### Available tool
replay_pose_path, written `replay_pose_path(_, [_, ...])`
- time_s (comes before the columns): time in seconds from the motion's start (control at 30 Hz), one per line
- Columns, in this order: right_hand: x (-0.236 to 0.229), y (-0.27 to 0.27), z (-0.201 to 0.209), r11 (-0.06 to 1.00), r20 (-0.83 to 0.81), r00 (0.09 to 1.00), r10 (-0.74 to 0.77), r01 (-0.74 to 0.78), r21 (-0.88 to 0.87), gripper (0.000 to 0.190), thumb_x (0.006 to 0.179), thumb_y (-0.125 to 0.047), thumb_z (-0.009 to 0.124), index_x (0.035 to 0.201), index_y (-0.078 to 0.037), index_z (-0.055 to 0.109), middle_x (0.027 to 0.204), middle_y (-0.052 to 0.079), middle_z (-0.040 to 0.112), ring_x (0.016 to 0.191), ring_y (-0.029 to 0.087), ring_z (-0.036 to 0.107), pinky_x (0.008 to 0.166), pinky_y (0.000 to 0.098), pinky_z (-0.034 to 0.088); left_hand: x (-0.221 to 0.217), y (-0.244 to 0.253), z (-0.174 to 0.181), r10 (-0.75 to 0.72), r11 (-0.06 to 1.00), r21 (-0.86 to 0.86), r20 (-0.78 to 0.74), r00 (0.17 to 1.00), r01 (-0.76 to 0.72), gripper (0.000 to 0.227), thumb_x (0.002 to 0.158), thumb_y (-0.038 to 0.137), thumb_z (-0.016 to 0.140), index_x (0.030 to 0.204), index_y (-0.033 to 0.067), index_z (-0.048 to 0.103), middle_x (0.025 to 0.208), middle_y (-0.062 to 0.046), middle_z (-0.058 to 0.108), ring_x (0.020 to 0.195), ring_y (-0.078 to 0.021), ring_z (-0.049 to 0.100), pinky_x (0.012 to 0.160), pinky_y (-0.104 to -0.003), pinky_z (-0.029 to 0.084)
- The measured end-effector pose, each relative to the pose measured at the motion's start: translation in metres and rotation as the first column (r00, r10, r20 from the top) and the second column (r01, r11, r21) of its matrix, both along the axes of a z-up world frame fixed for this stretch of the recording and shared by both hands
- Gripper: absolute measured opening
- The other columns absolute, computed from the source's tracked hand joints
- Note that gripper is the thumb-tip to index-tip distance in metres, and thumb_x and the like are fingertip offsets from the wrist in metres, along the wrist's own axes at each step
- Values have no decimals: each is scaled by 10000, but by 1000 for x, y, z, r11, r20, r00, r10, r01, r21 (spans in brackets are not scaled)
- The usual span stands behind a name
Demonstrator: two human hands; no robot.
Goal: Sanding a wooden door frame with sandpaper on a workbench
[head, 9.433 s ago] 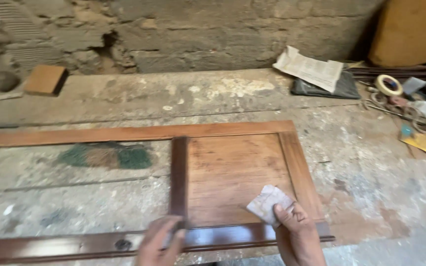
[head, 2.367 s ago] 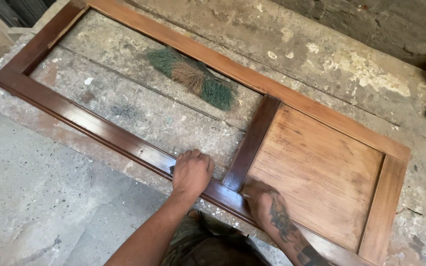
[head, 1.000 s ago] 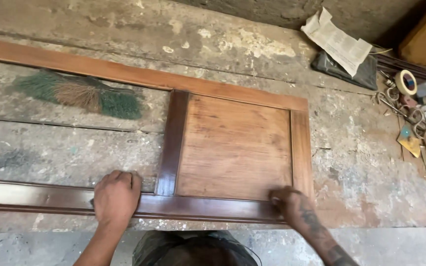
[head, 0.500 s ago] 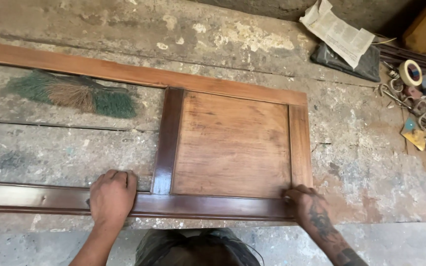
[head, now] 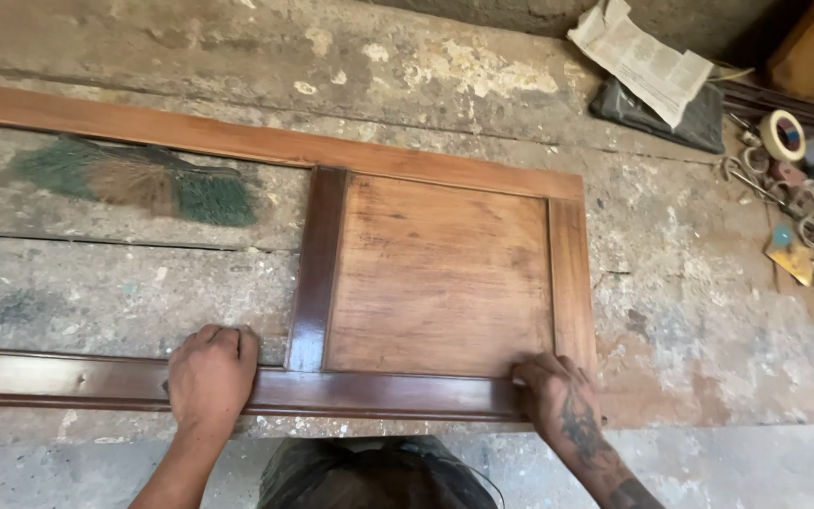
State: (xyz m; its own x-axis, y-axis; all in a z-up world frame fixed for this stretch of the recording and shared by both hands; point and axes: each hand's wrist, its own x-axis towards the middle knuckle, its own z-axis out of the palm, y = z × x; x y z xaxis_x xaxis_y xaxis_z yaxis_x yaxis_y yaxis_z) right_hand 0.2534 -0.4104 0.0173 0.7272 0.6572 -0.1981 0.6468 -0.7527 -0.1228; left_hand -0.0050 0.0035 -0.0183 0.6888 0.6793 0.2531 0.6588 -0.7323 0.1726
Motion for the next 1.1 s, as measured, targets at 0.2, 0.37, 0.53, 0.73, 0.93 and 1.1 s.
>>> replay_pose_path(0.2, [18, -45, 17, 990, 111, 990, -91, 102, -99, 297, 823, -277, 721, 1089, -386, 796, 1169, -109, 735, 1086, 232, 653, 880, 411, 518, 1, -1, 7, -19, 999, -51, -12, 1000, 19, 295, 932, 211, 617, 722, 65, 764, 758, -117, 714, 705, -337, 674, 699, -466, 537])
replay_pose_path(0.37, [-8, -52, -21, 935, 244, 963, -116, 24, 354, 276, 882, -156, 733, 1135, -239, 808, 1091, 41, 734, 951, 265, 617, 733, 368, 538, -2, 1, 1, -19, 1000, 3, -1, 1000, 19, 289, 922, 207, 615, 705, 70, 749, 737, -126, 696, 690, -370, 667, 671, -499, 531])
replay_pose_path(0.53, [-42, -30, -22, 964, 273, 946, -172, 104, 246, 266, 949, -368, 622, 1170, -298, 753, 1184, -87, 729, 1144, 246, 605, 1001, 435, 439, 0, 1, 4, -13, 999, -37, 5, 1000, 14, 302, 929, 218, 614, 709, 68, 756, 781, -122, 716, 740, -372, 677, 722, -506, 530])
replay_pose_path(0.73, [-120, 100, -97, 820, -684, 729, 39, 368, 439, 351, 1005, -187, 240, 1070, -187, 585, 1012, -10, 597, 894, 125, 554, 835, 253, 500, 0, 2, 1, 1, 999, -43, -61, 998, -3, 321, 940, 247, 590, 744, 62, 764, 820, -137, 726, 781, -385, 690, 752, -512, 535])
replay_pose_path(0.93, [-118, 48, -114, 771, -555, 820, 137, 264, 579, 490, 1071, -307, 195, 1436, -128, 470, 1356, -26, 602, 1200, 71, 596, 982, 227, 504, 0, 1, 9, -48, 998, -50, -6, 999, 48, 304, 939, 189, 613, 715, 39, 752, 769, -149, 716, 698, -362, 674, 706, -489, 539])
replay_pose_path(1.1, [-59, -32, -45, 492, -446, 816, -366, 577, 652, 346, 959, -142, 630, 1272, -7, 692, 1329, 196, 695, 1243, 321, 655, 1103, 412, 483, -1, 1, 16, -36, 990, -141, -77, 996, 25, 332, 954, 241, 571, 769, 66, 784, 829, -124, 738, 757, -349, 689, 750, -502, 538])
